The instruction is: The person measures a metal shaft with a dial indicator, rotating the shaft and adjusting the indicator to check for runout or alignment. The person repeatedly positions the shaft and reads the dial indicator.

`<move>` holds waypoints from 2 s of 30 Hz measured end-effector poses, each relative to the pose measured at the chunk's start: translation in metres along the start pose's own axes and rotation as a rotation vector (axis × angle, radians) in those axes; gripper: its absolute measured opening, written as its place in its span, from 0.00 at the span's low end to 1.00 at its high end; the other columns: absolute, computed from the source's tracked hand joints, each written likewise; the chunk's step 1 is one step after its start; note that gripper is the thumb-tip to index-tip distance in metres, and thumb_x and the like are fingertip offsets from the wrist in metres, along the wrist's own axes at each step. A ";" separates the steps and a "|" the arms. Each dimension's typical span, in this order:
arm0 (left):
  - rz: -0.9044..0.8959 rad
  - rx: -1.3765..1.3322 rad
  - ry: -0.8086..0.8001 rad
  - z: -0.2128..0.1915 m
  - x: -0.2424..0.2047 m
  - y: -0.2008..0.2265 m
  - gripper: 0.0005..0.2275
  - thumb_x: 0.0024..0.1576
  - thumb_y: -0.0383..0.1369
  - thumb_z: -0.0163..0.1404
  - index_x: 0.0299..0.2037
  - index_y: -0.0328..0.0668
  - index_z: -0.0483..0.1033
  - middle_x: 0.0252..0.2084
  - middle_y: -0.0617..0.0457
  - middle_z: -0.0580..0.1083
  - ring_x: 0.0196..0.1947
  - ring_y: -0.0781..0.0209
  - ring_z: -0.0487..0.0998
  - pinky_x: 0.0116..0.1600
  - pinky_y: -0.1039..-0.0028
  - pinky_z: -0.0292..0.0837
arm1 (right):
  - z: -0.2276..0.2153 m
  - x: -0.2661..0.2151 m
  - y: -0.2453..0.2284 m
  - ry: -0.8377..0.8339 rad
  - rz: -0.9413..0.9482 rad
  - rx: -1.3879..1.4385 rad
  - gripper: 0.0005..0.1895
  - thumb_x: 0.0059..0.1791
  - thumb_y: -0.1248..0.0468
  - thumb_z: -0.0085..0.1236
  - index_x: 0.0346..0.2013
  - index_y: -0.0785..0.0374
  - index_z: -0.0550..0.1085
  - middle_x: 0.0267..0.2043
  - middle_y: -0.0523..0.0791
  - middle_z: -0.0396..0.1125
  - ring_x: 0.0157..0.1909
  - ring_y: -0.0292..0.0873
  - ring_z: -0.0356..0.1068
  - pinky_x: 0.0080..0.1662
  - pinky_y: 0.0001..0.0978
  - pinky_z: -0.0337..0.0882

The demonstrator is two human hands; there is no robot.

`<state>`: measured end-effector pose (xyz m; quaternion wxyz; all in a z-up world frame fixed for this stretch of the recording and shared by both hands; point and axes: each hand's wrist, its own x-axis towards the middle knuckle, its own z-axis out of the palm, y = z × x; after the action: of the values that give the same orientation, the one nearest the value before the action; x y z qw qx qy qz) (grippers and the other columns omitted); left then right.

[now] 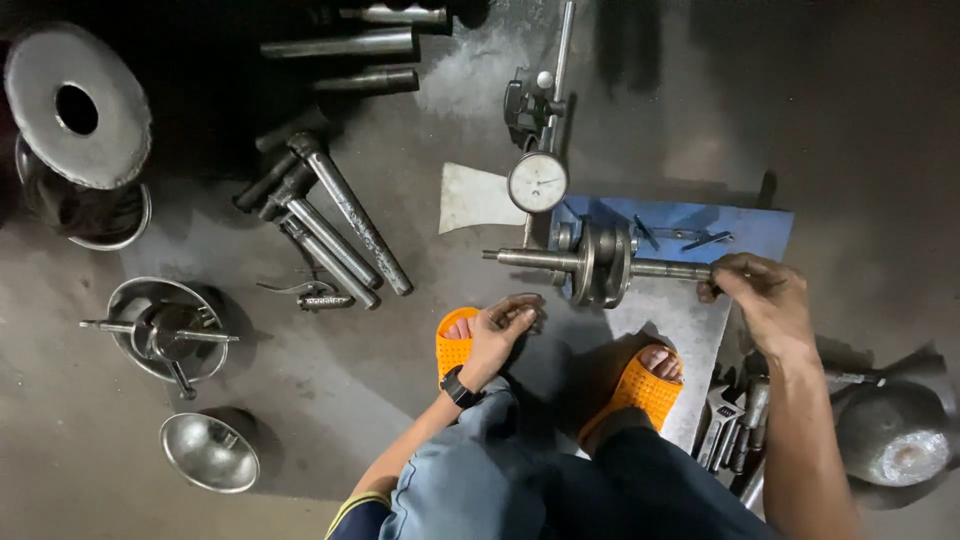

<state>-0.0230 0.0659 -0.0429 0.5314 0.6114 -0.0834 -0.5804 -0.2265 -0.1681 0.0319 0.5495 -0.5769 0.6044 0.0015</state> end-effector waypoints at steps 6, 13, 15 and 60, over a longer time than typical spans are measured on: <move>-0.033 -0.104 -0.005 0.001 0.001 0.002 0.12 0.53 0.29 0.49 0.45 0.30 0.71 0.36 0.47 0.75 0.31 0.65 0.75 0.40 0.80 0.75 | -0.003 -0.001 0.003 -0.025 -0.030 0.077 0.10 0.44 0.73 0.54 0.39 0.65 0.72 0.35 0.47 0.69 0.36 0.42 0.71 0.48 0.30 0.70; -0.028 -0.149 -0.018 0.000 0.000 0.000 0.12 0.54 0.30 0.49 0.45 0.30 0.71 0.35 0.47 0.74 0.31 0.65 0.75 0.39 0.80 0.75 | -0.002 -0.007 -0.020 -0.026 -0.002 0.002 0.18 0.38 0.74 0.57 0.42 0.60 0.70 0.44 0.45 0.68 0.47 0.41 0.69 0.54 0.30 0.67; -0.031 -0.133 -0.005 0.000 0.000 0.001 0.12 0.54 0.30 0.49 0.45 0.30 0.72 0.33 0.48 0.74 0.30 0.66 0.75 0.38 0.81 0.74 | -0.002 -0.006 -0.015 -0.033 0.060 0.005 0.21 0.38 0.76 0.56 0.45 0.61 0.68 0.48 0.46 0.67 0.50 0.42 0.68 0.55 0.31 0.66; 0.263 -0.380 0.162 0.044 0.026 0.084 0.04 0.48 0.25 0.55 0.32 0.38 0.74 0.28 0.59 0.71 0.30 0.75 0.68 0.37 0.85 0.64 | 0.056 0.101 -0.099 -0.459 -0.286 -0.395 0.32 0.52 0.45 0.33 0.59 0.67 0.58 0.42 0.58 0.67 0.48 0.59 0.65 0.48 0.52 0.63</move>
<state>-0.0070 -0.0131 0.0139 0.7127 0.5291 -0.0088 -0.4605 -0.0926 -0.2358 0.0047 0.5433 -0.7359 0.3660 0.1715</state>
